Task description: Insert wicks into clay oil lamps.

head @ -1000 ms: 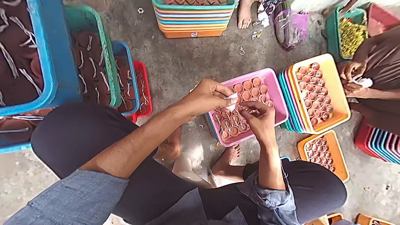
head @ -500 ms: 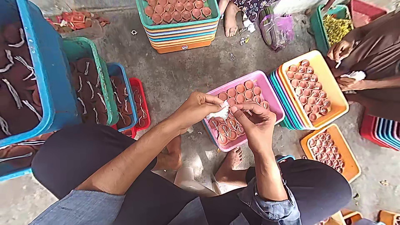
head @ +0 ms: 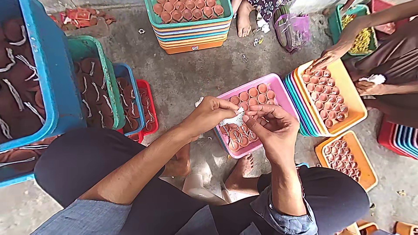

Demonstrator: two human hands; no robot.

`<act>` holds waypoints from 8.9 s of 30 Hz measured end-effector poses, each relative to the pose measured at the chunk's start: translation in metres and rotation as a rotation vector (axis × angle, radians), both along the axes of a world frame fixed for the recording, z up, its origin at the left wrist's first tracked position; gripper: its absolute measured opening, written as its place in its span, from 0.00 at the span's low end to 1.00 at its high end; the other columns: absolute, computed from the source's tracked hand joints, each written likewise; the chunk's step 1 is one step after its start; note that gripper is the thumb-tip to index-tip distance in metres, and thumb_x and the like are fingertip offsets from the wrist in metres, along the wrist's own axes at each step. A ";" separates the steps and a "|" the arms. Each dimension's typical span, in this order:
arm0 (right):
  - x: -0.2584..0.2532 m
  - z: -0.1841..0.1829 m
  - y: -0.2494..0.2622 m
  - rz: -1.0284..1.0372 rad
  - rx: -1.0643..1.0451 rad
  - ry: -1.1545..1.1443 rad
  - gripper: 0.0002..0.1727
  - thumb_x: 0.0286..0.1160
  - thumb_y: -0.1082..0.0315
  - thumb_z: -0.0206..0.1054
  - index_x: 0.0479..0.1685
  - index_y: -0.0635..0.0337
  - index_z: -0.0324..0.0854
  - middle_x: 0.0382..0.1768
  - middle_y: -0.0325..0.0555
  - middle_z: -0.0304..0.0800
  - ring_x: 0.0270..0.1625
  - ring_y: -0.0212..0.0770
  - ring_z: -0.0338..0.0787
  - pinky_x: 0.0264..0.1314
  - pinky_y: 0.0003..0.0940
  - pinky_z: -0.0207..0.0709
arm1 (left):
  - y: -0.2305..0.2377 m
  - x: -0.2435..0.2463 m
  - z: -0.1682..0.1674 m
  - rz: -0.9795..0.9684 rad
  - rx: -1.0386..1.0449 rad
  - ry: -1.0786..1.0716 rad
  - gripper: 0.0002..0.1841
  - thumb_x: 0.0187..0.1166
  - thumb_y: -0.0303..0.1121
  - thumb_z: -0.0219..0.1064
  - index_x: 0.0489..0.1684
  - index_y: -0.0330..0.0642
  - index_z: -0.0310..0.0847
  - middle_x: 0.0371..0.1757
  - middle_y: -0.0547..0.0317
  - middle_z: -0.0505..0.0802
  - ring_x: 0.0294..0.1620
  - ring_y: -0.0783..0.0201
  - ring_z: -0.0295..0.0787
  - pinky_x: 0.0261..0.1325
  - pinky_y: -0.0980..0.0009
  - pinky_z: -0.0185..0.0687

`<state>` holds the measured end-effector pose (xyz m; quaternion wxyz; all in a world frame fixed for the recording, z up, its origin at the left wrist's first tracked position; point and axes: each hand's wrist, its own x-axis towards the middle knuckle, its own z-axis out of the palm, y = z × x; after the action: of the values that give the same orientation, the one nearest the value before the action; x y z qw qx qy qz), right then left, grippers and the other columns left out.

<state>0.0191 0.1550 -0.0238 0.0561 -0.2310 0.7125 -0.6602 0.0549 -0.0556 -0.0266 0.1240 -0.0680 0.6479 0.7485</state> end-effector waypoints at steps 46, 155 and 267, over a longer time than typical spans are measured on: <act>0.007 -0.013 -0.017 -0.161 -0.121 0.101 0.12 0.63 0.83 0.79 0.47 0.70 0.91 0.39 0.49 0.96 0.35 0.38 0.94 0.40 0.31 0.93 | 0.014 0.009 -0.008 0.150 -0.186 0.521 0.11 0.76 0.22 0.74 0.53 0.27 0.90 0.51 0.50 0.97 0.51 0.62 0.97 0.60 0.66 0.96; -0.013 -0.016 -0.012 -0.135 0.085 0.070 0.11 0.74 0.75 0.75 0.53 0.64 0.90 0.47 0.46 0.95 0.45 0.38 0.95 0.47 0.32 0.92 | -0.004 0.000 -0.001 0.263 0.067 0.182 0.14 0.80 0.18 0.67 0.61 0.34 0.86 0.52 0.49 0.95 0.47 0.60 0.95 0.51 0.66 0.93; -0.015 0.005 0.004 0.236 -0.008 0.037 0.31 0.58 0.83 0.82 0.66 0.64 0.78 0.39 0.46 0.98 0.36 0.38 0.97 0.41 0.29 0.94 | 0.001 -0.002 -0.008 0.226 -0.096 0.451 0.11 0.75 0.19 0.72 0.53 0.30 0.87 0.50 0.50 0.96 0.52 0.61 0.95 0.59 0.67 0.92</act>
<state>0.0043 0.1593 -0.0192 0.1193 -0.3258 0.6787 -0.6473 0.0525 -0.0546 -0.0343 -0.1114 0.0226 0.6820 0.7225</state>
